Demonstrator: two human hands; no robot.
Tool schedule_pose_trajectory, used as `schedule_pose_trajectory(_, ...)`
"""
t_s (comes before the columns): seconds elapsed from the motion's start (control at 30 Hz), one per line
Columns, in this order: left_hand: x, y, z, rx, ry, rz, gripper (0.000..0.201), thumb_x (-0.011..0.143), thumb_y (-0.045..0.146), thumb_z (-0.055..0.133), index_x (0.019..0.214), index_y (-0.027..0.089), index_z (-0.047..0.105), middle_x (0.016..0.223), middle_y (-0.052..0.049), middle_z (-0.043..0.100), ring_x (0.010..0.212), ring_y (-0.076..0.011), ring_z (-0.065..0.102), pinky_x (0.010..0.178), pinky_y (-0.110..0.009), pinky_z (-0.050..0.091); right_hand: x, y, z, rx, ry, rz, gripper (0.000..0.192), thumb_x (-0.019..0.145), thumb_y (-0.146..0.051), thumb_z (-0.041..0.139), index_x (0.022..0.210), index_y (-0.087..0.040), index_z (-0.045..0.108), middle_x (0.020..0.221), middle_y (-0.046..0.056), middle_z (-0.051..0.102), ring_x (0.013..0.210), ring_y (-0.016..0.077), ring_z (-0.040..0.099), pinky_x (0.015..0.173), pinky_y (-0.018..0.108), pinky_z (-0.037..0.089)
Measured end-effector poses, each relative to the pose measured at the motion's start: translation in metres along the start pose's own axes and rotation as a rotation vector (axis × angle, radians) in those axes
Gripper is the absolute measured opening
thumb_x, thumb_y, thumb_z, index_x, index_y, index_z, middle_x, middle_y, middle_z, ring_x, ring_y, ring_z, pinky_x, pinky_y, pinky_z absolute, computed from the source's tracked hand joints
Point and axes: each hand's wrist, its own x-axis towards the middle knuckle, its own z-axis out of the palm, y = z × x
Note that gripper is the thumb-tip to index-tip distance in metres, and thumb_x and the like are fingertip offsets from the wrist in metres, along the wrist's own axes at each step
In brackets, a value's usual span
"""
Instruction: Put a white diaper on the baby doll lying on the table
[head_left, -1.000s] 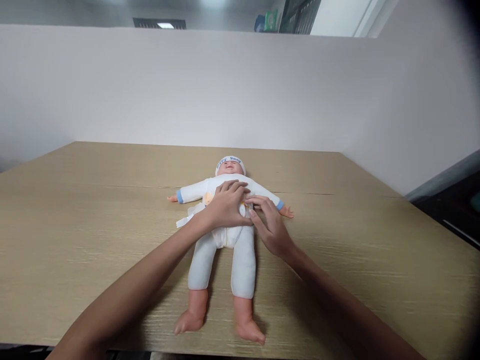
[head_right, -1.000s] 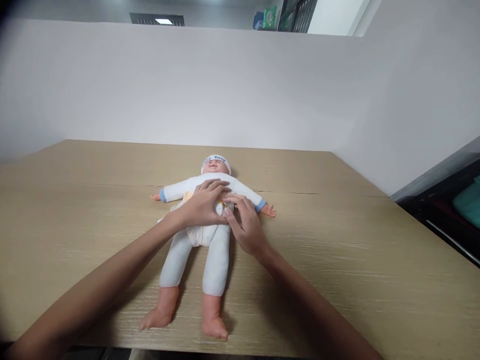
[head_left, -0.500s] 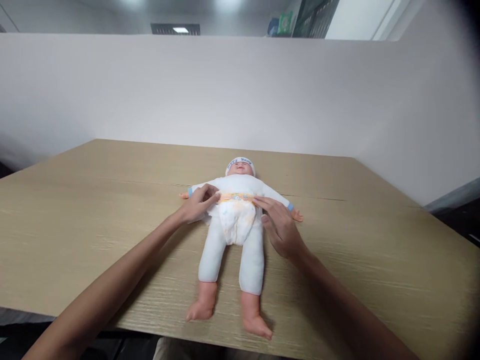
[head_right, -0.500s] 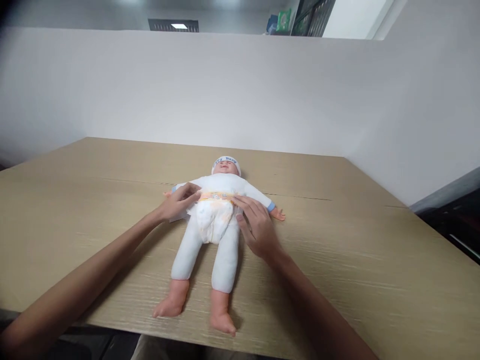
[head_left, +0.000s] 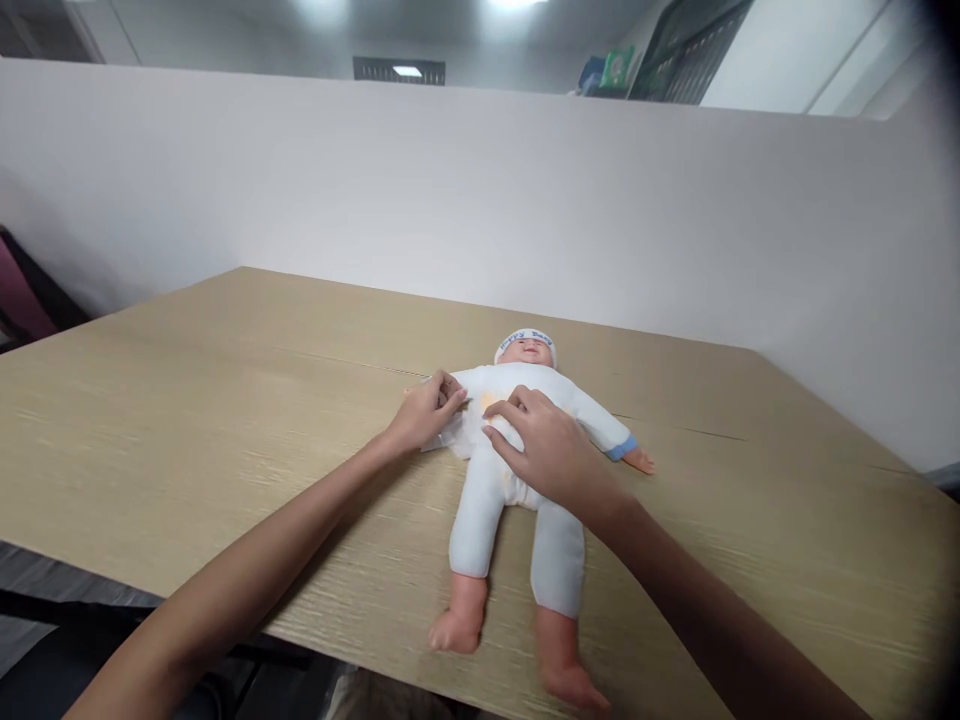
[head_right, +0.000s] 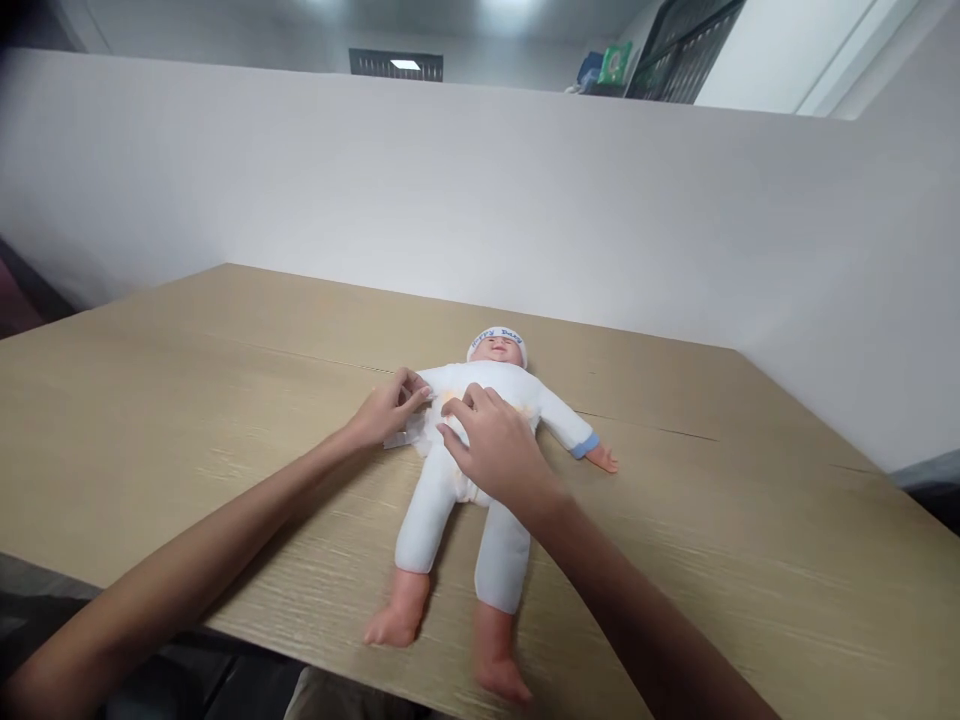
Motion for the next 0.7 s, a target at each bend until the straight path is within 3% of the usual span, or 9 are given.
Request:
schedule_pose_trajectory(0.13,-0.024,-0.008,-0.014,0.395,-0.026,0.107,0.037,0.1,0.059,0.061,0.095,0.023,0.057,0.098,-0.01,0.07,0.099,-0.0308,0.064,0.092,-0.044,0.048,0.013,0.004,0.007,0.043,-0.084,0.061,0.013,0.103,-0.033,0.066,0.102,-0.026,0.076,0.095,0.005,0.066,0.085,0.0229,0.063,0.069,0.034,0.042)
schedule_pose_trajectory(0.2,-0.032,-0.012,-0.017,0.453,-0.069,0.06,0.037,0.093,0.058,0.069,0.088,0.023,0.056,0.093,-0.011,0.069,0.099,-0.0337,0.064,0.089,-0.045,0.049,0.015,0.007,0.011,0.057,-0.085,0.096,0.011,0.101,-0.032,0.068,0.103,-0.027,0.077,0.094,0.005,0.066,0.086,0.0231,0.063,0.067,0.033,0.04)
schedule_pose_trajectory(0.33,-0.031,-0.02,-0.02,0.306,-0.192,-0.08,0.034,0.082,0.049,0.077,0.074,0.024,0.056,0.079,-0.006,0.065,0.08,-0.0269,0.06,0.074,-0.037,0.047,0.016,0.01,0.016,0.081,-0.082,0.14,0.011,0.096,-0.032,0.072,0.105,-0.027,0.077,0.097,0.005,0.067,0.089,0.0235,0.064,0.068,0.033,0.04)
schedule_pose_trajectory(0.47,-0.017,-0.014,-0.032,0.182,-0.264,-0.128,0.042,0.089,0.055,0.064,0.064,0.023,0.053,0.062,0.0,0.054,0.059,-0.0177,0.048,0.058,-0.031,0.037,0.017,0.01,0.017,0.11,-0.116,0.181,0.011,0.094,-0.032,0.073,0.103,-0.027,0.077,0.098,0.004,0.067,0.089,0.0234,0.064,0.069,0.033,0.04)
schedule_pose_trajectory(0.63,0.002,0.021,-0.042,-0.109,-0.276,-0.154,0.042,0.092,0.054,0.061,0.067,0.021,0.052,0.067,0.002,0.049,0.064,-0.0146,0.044,0.06,-0.029,0.033,0.016,0.012,0.021,0.161,-0.099,0.17,0.011,0.095,-0.031,0.072,0.104,-0.026,0.076,0.101,0.005,0.07,0.097,0.0264,0.067,0.077,0.036,0.046)
schedule_pose_trajectory(0.7,0.007,0.039,-0.033,-0.15,-0.267,-0.173,0.042,0.092,0.052,0.063,0.066,0.02,0.052,0.066,0.002,0.048,0.063,-0.0137,0.041,0.061,-0.029,0.032,0.014,0.013,0.023,0.203,-0.072,0.167,0.027,0.094,-0.032,0.073,0.12,-0.026,0.073,0.107,0.007,0.073,0.102,0.0289,0.068,0.079,0.037,0.048)
